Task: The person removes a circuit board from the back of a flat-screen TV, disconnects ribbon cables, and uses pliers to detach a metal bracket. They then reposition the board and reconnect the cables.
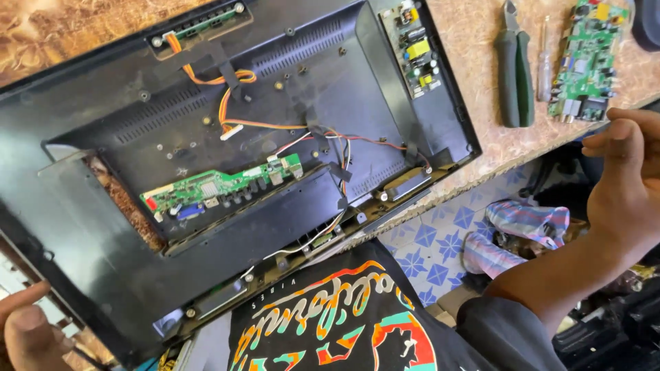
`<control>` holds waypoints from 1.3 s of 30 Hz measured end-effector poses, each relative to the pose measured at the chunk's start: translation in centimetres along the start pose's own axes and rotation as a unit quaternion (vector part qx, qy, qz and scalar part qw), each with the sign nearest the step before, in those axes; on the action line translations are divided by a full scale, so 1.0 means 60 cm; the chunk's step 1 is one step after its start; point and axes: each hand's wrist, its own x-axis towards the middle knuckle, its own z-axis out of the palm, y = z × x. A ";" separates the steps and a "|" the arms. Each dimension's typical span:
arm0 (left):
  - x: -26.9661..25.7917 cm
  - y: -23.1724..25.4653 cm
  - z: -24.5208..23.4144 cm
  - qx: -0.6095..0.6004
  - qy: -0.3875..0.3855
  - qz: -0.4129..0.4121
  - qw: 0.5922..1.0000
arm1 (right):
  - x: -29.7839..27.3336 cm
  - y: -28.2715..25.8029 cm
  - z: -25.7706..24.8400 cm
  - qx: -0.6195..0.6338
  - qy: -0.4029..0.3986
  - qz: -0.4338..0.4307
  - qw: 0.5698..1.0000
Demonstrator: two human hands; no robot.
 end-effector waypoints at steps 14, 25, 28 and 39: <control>-0.020 -0.087 -0.096 0.025 -0.185 -0.212 0.959 | -0.061 -0.149 0.123 0.002 -0.337 -0.197 0.921; -0.108 0.170 0.060 0.018 0.128 0.152 0.980 | -0.084 -0.165 0.130 0.041 -0.196 -0.242 0.950; -0.107 0.190 0.066 0.002 0.028 0.185 0.982 | -0.084 -0.228 0.142 0.184 -0.197 -0.138 0.953; -0.120 0.202 0.162 -0.002 -0.006 0.353 0.936 | -0.059 -0.456 0.263 0.434 -0.302 0.104 0.842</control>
